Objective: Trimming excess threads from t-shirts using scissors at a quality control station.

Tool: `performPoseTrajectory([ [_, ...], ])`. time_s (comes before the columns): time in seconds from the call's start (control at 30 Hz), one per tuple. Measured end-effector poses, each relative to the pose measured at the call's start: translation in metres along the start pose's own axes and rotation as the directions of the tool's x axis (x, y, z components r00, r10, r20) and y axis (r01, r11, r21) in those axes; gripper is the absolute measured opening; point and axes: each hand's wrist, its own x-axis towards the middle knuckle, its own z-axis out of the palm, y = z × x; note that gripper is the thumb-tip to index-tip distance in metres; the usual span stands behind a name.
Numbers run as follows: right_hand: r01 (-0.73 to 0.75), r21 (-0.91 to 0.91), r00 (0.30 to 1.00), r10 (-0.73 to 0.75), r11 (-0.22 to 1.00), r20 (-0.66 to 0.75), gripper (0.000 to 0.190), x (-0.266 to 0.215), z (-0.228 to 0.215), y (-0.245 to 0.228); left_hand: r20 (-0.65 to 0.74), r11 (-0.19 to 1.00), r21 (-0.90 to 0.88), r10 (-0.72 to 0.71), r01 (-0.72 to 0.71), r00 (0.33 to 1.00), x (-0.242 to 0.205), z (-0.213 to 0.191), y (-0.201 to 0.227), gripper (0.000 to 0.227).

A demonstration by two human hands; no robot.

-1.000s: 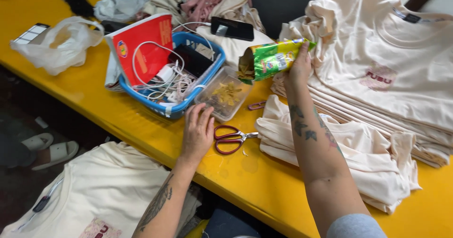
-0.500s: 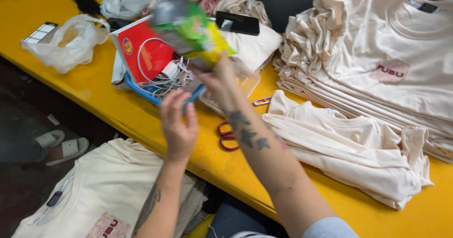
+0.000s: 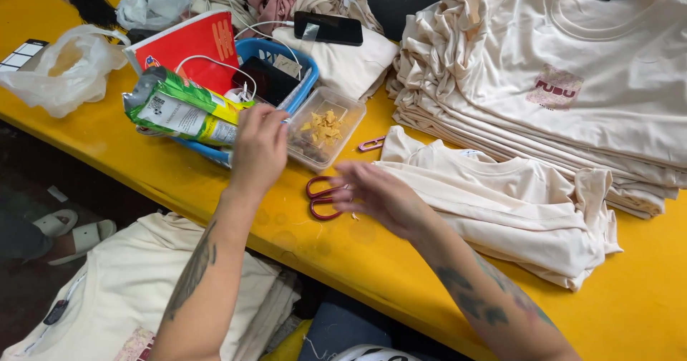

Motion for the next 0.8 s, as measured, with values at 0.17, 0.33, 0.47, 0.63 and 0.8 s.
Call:
performPoseTrajectory([
  [0.17, -0.025, -0.238, 0.991, -0.008, 0.971, -0.136, 0.040, -0.076, -0.046, 0.065, 0.375, 0.994, 0.108, -0.039, -0.002, 0.926, 0.027, 0.053, -0.004, 0.030],
  [0.33, 0.083, -0.367, 0.990, -0.120, 0.926, -0.079, 0.027, -0.085, -0.063, 0.095, 0.664, 0.979, 0.204, -0.119, -0.025, 0.738, 0.063, 0.085, -0.002, 0.031],
  [0.47, 0.097, -0.326, 0.989, -0.127, 0.941, -0.072, 0.025, -0.085, -0.066, 0.101, 0.709, 0.952, 0.306, -0.225, -0.005, 0.668, 0.082, 0.107, -0.003, 0.029],
  [0.63, 0.114, -0.254, 0.988, -0.136, 0.960, -0.071, 0.024, -0.086, -0.067, 0.096, 0.744, 0.898, 0.439, -0.368, 0.007, 0.558, 0.099, 0.097, 0.028, 0.040],
  [0.8, 0.118, -0.351, 0.985, -0.155, 0.929, -0.080, 0.024, -0.102, -0.057, 0.077, 0.626, 0.883, 0.468, -0.296, -0.044, 0.722, 0.084, 0.116, 0.027, 0.042],
])
